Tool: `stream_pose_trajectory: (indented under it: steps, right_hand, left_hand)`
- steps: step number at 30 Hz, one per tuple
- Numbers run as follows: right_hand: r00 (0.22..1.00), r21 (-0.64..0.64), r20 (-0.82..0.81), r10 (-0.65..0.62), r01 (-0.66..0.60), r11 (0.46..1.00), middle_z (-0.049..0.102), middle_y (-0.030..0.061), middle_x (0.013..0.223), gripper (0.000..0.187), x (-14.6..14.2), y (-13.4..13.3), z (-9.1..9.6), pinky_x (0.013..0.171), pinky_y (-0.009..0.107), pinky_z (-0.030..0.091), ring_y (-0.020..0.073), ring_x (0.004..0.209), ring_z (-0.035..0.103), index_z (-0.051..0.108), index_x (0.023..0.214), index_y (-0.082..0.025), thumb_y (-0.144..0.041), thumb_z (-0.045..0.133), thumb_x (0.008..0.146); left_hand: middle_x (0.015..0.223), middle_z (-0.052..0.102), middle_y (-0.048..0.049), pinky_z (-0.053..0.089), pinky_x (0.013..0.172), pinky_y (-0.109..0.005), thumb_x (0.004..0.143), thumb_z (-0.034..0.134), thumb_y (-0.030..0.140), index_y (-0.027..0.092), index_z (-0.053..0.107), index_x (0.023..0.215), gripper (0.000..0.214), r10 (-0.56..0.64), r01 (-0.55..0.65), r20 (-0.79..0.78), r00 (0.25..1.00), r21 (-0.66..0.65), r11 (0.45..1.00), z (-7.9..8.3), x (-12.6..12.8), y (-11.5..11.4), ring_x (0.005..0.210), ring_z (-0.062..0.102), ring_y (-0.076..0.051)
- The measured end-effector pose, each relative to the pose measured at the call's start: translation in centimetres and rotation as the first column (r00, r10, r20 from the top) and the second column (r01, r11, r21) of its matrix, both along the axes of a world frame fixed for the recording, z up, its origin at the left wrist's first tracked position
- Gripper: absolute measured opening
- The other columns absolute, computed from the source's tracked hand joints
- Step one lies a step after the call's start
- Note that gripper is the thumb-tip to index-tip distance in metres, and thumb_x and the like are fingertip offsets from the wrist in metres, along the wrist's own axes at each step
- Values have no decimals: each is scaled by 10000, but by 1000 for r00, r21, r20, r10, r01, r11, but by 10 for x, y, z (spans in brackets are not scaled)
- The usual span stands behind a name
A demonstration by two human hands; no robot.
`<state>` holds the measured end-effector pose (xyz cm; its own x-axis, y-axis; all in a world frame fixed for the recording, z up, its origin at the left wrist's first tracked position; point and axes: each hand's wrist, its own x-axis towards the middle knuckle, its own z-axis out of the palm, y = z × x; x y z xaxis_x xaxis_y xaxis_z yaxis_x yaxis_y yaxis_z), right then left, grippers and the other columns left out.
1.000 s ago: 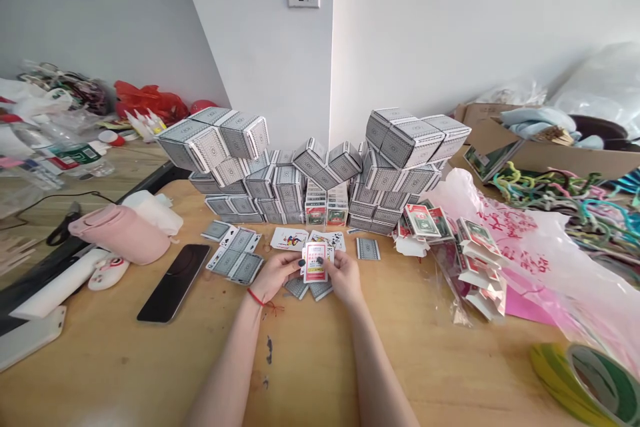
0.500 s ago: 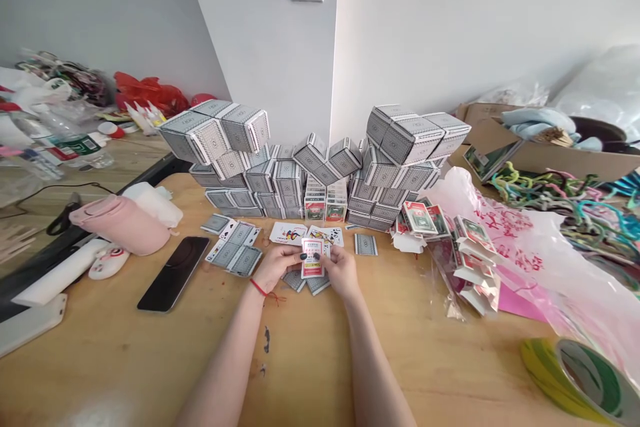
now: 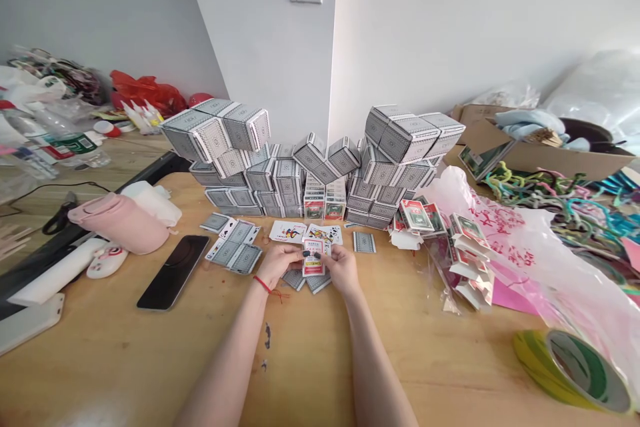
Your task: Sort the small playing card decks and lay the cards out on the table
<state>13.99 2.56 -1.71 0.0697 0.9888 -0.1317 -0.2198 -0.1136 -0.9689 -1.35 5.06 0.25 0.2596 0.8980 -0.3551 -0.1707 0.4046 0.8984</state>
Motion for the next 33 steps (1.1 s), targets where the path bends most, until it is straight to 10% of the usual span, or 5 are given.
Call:
stream_pose_trajectory:
  steps: [8,14,33]
  right_hand:
    - [1000,-28,-4,-2,2,1000,664,24,595,390,-1,-2,3,426,265,448,177,481,591,547,663,-176,-460,743,481]
    - [998,-48,52,-19,22,999,662,20,586,387,-7,1,-2,404,270,457,185,463,594,532,672,-185,-459,736,489]
    - [978,1,194,-71,72,997,584,-13,469,323,-11,-1,-8,378,241,386,155,418,527,521,623,-202,-476,678,558]
  left_hand:
    - [523,578,0,422,506,-241,592,667,381,129,572,556,272,79,-44,-208,975,171,984,-1,7,-2,506,531,-124]
    - [514,481,20,278,500,-207,766,470,266,170,512,597,199,346,-25,-491,799,548,836,-1,17,-9,508,428,-105]
    - [458,533,-65,150,484,-257,818,396,382,155,534,469,438,495,79,-682,538,625,776,-7,19,-12,423,391,-102]
